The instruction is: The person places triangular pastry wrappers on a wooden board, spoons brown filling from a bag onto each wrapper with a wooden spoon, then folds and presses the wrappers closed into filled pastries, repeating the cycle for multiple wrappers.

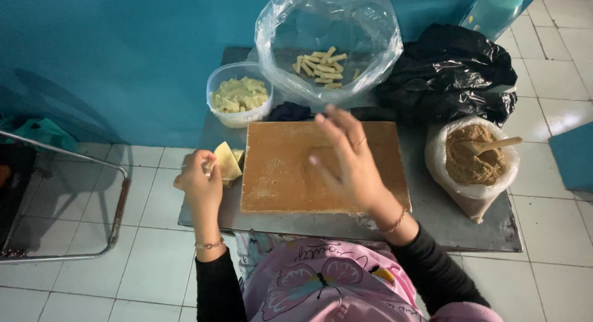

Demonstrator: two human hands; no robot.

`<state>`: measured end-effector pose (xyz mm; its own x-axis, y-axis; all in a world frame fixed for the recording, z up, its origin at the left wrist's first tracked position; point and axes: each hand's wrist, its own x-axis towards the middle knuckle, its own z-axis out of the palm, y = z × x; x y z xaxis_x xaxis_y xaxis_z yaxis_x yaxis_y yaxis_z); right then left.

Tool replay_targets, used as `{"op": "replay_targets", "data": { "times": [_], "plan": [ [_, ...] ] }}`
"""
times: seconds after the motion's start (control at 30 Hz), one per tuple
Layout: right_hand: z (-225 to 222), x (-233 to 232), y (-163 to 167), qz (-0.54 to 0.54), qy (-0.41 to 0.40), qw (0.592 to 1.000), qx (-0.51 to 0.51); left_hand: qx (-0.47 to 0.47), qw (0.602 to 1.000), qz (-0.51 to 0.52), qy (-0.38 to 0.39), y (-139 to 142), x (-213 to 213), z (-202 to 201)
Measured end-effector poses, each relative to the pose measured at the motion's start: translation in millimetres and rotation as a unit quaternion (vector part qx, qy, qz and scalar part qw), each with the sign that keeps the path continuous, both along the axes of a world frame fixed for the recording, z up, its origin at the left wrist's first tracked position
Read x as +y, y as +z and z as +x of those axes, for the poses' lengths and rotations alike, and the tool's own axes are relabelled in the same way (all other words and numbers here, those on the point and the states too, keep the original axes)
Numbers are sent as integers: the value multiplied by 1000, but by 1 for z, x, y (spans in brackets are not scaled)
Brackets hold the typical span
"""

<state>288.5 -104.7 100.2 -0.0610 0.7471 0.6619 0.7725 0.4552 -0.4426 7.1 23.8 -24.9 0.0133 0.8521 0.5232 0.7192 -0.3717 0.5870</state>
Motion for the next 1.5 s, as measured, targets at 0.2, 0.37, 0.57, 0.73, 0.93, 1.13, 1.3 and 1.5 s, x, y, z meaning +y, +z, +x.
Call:
{"op": "replay_targets", "data": {
  "times": [0.2,0.37,0.57,0.73,0.93,1.13,1.3,1.5],
  "plan": [
    [-32,-22,-16,-31,57,995,72,-309,947,1,-91,19,-32,16],
    [-52,-28,-19,-11,77,989,122,-468,855,-94,-202,39,-96,71],
    [-37,-48,-28,11,-15,989,149,-659,626,-236,-343,40,-127,103],
    [-21,-59,-48,-67,2,970,234,-538,740,-176,-364,29,-137,114],
    [-7,-59,-76,-178,133,820,527,-526,736,-170,-392,27,-145,130],
    [1,-57,-89,-187,207,744,608,-540,731,-223,-352,21,-143,133],
    [-4,-62,-71,-196,144,818,521,-534,740,-210,-353,29,-142,132],
    [-12,-71,-40,-179,17,914,362,-334,890,-28,-309,51,-144,129]
  ]
}}
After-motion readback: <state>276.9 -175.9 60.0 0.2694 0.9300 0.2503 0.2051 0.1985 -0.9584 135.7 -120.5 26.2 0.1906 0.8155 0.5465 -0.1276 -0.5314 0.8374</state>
